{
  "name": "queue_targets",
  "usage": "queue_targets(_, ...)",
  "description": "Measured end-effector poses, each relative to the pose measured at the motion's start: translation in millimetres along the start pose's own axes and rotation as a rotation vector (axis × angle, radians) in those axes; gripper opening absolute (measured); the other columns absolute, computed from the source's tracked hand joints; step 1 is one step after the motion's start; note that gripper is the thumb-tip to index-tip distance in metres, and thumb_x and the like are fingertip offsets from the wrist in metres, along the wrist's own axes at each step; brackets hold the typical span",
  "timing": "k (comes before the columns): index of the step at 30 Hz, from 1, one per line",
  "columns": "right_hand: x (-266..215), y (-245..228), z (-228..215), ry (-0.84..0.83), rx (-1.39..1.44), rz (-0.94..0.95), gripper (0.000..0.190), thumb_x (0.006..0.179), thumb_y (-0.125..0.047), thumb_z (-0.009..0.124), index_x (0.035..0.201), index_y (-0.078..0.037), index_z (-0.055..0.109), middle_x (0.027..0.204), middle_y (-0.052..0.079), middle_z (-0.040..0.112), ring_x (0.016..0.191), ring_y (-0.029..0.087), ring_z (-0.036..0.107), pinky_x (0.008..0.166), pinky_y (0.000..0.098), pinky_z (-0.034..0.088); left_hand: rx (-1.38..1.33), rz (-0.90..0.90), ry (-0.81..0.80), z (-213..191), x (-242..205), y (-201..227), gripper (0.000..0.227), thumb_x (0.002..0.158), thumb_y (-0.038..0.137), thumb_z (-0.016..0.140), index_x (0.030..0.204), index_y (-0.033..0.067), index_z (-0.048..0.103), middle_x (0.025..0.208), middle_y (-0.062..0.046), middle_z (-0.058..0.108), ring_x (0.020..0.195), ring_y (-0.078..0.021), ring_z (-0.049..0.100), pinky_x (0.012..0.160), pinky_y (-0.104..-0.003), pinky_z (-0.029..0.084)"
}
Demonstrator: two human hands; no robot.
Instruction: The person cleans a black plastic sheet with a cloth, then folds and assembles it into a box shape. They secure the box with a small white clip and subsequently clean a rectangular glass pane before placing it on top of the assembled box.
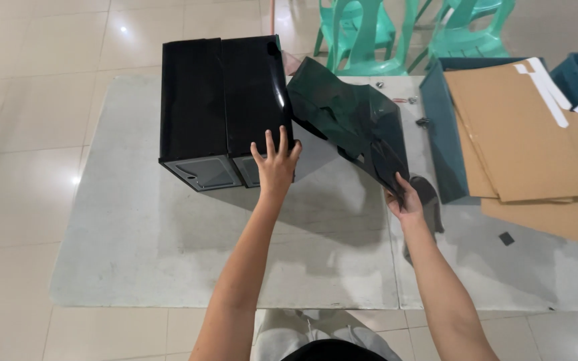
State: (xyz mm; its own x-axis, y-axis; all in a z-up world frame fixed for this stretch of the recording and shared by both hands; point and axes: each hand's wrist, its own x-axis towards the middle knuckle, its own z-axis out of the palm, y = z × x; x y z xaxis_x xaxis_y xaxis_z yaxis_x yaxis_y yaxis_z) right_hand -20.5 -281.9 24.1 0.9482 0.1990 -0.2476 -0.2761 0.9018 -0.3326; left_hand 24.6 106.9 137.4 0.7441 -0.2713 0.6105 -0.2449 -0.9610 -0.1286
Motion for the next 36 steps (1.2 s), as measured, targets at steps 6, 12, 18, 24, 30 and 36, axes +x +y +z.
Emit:
queue_targets(6,41.0,40.9,-64.6,0.096,-0.313,-0.081,0.023,0.100,-0.029,0.078,0.104,-0.008,0.070,0.094,0.009,0.074,0.064,0.018,0.067,0.046,0.0284,0.051,0.051,-0.005,-0.065,-9.5,-17.9,-78.8,0.041,0.094,0.035,0.071,0.133,0.0326,0.059,0.158,-0.008,0.043,0.145,-0.0396,0.041,0.108,-0.075,0.033)
queue_targets(12,28.1,98.2,23.7,0.298,-0.397,-0.077,0.033,0.094,-0.027,0.074,0.119,-0.005,0.069,0.109,0.008,0.076,0.098,0.020,0.073,0.082,0.0321,0.060,-0.029,-0.003,-0.042,-20.4,-43.4,-167.7,0.041,0.090,0.035,0.073,0.129,0.0290,0.062,0.160,-0.007,0.042,0.145,-0.0381,0.038,0.110,-0.075,0.029)
queue_targets(18,28.5,144.1,16.3,0.374,-0.664,-0.059,0.035,0.091,-0.015,0.075,0.122,-0.001,0.068,0.113,0.010,0.074,0.099,0.022,0.071,0.086,0.0362,0.059,-0.128,0.007,-0.040,-22.7,-66.1,-239.5,0.039,0.087,0.031,0.074,0.124,0.0243,0.063,0.162,-0.005,0.042,0.149,-0.0382,0.034,0.120,-0.070,0.023)
queue_targets(24,2.5,185.2,27.9,0.469,-1.048,0.009,0.037,0.087,-0.019,0.078,0.119,0.000,0.071,0.109,0.009,0.076,0.098,0.021,0.072,0.086,0.0363,0.059,-0.114,-0.028,-0.050,-29.4,-72.1,-252.3,0.038,0.086,0.023,0.070,0.123,0.0167,0.063,0.162,-0.009,0.041,0.152,-0.0403,0.028,0.121,-0.073,0.015)
queue_targets(30,-3.7,206.8,61.7,0.448,-1.957,0.024,0.084,0.075,-0.050,0.086,0.135,0.002,0.058,0.129,0.025,0.062,0.118,0.037,0.061,0.097,0.0478,0.052,-0.286,0.029,-0.175,-37.2,-74.1,-148.6,0.055,0.082,0.021,0.066,0.134,0.0043,0.059,0.166,-0.020,0.031,0.157,-0.0418,0.017,0.122,-0.071,0.009)
queue_targets(36,-31.7,173.5,28.3,0.500,-1.959,-0.418,0.092,0.082,-0.050,0.081,0.148,0.000,0.042,0.149,0.026,0.047,0.139,0.042,0.045,0.114,0.0493,0.040,-0.420,0.182,-0.619,-12.1,-111.4,-32.6,0.088,0.083,0.054,0.071,0.154,0.0115,0.040,0.168,-0.022,0.016,0.155,-0.0450,0.010,0.117,-0.074,0.010)
